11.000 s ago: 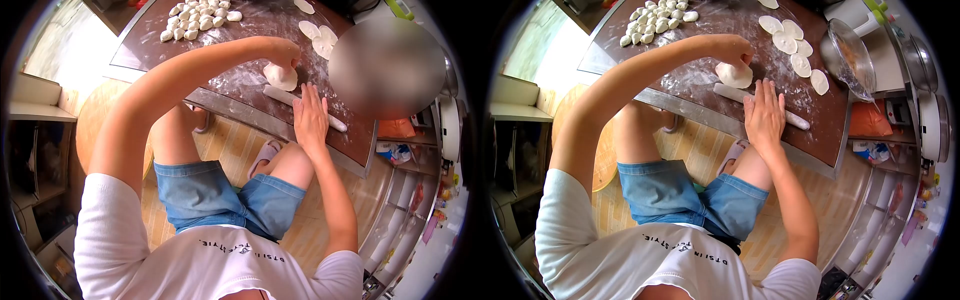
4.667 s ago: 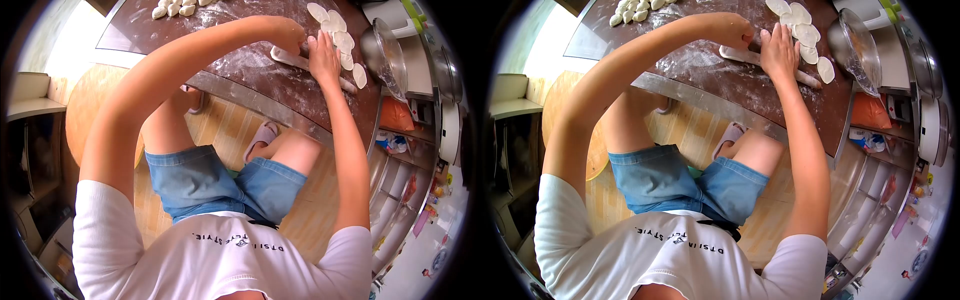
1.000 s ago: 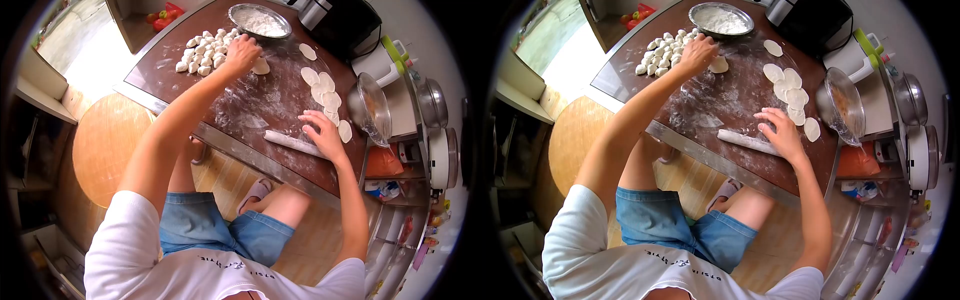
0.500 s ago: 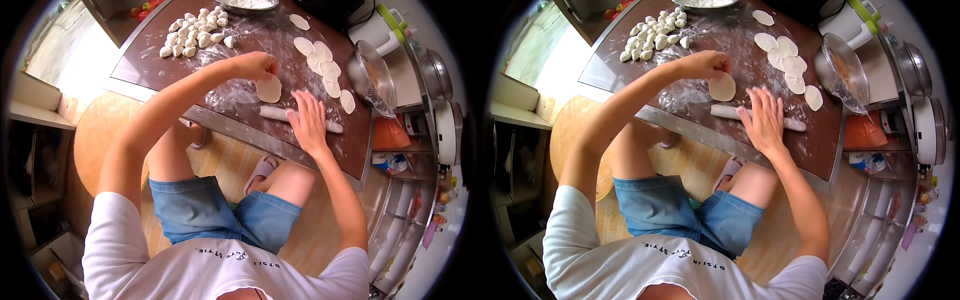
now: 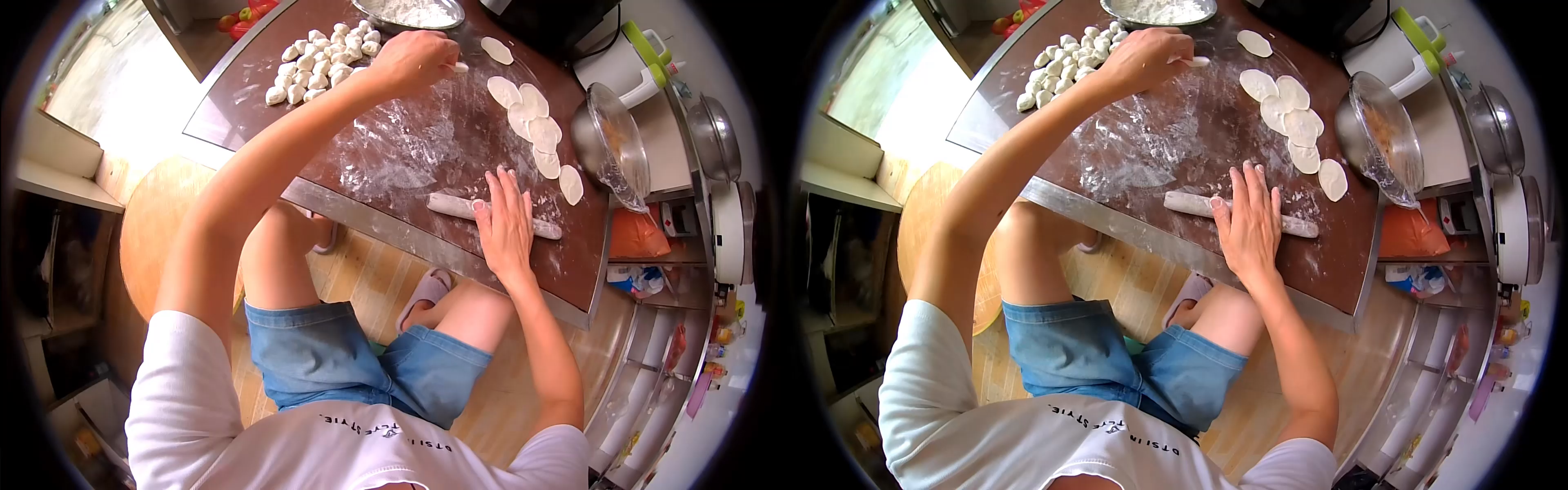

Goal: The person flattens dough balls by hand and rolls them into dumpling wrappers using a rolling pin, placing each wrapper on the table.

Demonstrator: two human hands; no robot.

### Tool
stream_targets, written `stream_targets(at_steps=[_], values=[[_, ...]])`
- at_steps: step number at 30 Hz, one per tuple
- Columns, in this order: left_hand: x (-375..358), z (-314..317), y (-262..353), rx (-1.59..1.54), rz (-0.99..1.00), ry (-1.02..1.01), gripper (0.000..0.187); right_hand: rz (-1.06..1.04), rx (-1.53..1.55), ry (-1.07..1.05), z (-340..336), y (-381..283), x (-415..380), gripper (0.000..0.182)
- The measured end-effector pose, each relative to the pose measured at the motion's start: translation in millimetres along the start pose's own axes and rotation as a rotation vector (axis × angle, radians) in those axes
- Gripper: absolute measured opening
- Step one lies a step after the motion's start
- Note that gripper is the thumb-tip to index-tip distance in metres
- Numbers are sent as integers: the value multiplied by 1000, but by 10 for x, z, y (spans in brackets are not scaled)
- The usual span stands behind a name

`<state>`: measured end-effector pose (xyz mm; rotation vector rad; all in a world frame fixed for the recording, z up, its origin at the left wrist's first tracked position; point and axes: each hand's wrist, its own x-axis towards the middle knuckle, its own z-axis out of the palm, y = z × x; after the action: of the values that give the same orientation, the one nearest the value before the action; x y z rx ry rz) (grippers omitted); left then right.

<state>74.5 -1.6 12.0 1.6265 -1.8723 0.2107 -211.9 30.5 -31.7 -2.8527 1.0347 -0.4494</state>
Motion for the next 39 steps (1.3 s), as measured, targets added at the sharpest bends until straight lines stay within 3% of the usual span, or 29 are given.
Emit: stream_targets(at_steps=[1, 3, 4, 5, 6, 9, 13, 16, 20, 23, 26, 30, 32, 37, 39], values=[[-42, -3, -57, 177, 159, 107, 13, -5, -7, 10, 10, -3, -1, 49], [-306, 45, 25, 146, 62, -309, 16, 1, 18, 17, 8, -2, 35, 49], [-514, 197, -1, 190, 123, -355, 18, 6, 30, 24, 7, 5, 54, 48], [-721, 264, -25, 152, 248, -210, 20, -3, 19, 25, 6, 15, 50, 48], [-866, 192, 107, 86, 196, -266, 19, -8, 11, 27, 17, 22, 38, 48], [-1160, -29, 478, -211, 287, -178, 14, -15, -1, 39, 32, 0, -18, 47], [-814, -160, 550, -743, -472, -406, 15, -29, -4, 56, 33, 1, -22, 46], [-637, 25, 476, -1000, -599, -529, 21, -30, -7, 48, 32, -2, -30, 46], [-565, 184, 487, -564, -180, -553, 30, -24, -13, 38, 30, -19, -60, 46], [-467, 188, 550, -449, -199, -657, 28, 3, -20, 18, 33, -52, -50, 45], [-426, 277, 540, -471, -86, -591, 26, 49, -46, 51, 100, -59, 19, 45], [-286, 268, 499, -405, -5, -621, 26, 113, -132, 86, 283, 148, 649, 47], [-199, 346, 534, -258, -38, -741, 25, 164, -130, 73, 313, 259, 945, 48], [-162, 374, 571, -283, 92, -771, 26, 98, -42, -62, 70, -26, 106, 49], [-180, 308, 551, -507, -93, -779, 28, 74, -81, -23, 89, 8, 130, 46]])
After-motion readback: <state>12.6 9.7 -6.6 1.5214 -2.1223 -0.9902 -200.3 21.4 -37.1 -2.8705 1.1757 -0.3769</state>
